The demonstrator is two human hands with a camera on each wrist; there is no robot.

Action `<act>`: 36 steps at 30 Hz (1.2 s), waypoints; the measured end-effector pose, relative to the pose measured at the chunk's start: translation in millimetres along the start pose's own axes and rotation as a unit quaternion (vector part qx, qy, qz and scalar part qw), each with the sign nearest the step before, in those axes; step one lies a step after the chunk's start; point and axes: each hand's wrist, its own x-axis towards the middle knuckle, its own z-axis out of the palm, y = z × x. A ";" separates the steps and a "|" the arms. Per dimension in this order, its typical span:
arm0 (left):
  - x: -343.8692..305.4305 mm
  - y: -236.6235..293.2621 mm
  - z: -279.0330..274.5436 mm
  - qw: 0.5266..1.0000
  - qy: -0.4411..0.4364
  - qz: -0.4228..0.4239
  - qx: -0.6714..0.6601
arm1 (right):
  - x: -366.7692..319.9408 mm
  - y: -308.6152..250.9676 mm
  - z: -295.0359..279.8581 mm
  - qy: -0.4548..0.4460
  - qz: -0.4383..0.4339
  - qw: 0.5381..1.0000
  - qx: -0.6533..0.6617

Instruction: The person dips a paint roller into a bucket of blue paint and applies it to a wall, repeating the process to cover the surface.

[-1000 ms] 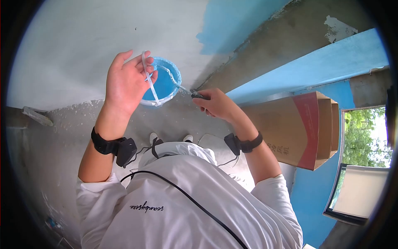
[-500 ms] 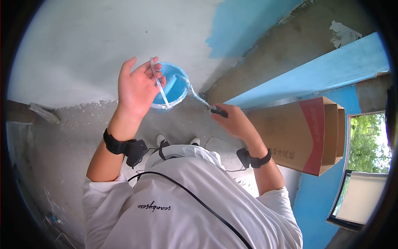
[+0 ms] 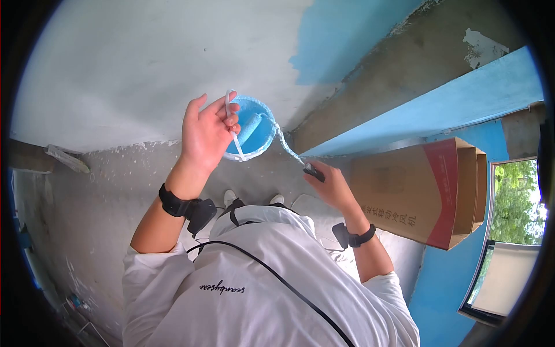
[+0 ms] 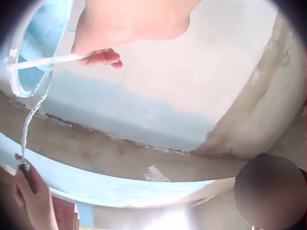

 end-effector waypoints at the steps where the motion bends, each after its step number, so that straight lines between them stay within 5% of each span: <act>1: 1.9 -0.5 -0.5 1.000 -0.001 0.000 0.001 | -0.9 4.0 -1.4 0.008 0.005 1.000 -0.013; 9: 18.4 -25.4 -21.9 0.997 0.043 0.010 0.057 | 8.2 60.0 4.5 0.038 0.060 0.997 0.040; 11: 21.5 -33.2 -31.7 0.996 0.059 0.023 0.066 | 16.6 64.1 5.2 0.009 0.131 0.954 0.269; 14: 24.2 -47.6 -47.4 0.991 0.097 0.046 0.079 | 46.4 61.1 1.5 0.011 0.148 0.916 0.372; 21: 24.0 -73.6 -68.3 0.975 0.169 0.098 0.103 | 143.9 71.3 -17.8 -0.022 0.107 0.904 0.414; 30: -21.6 -75.4 -120.8 0.972 0.205 0.109 0.034 | 203.4 80.8 7.8 -0.029 0.252 0.832 0.493; 36: -57.2 -67.3 -176.8 0.962 0.257 0.092 0.014 | 234.9 121.2 22.5 -0.096 0.277 0.857 0.423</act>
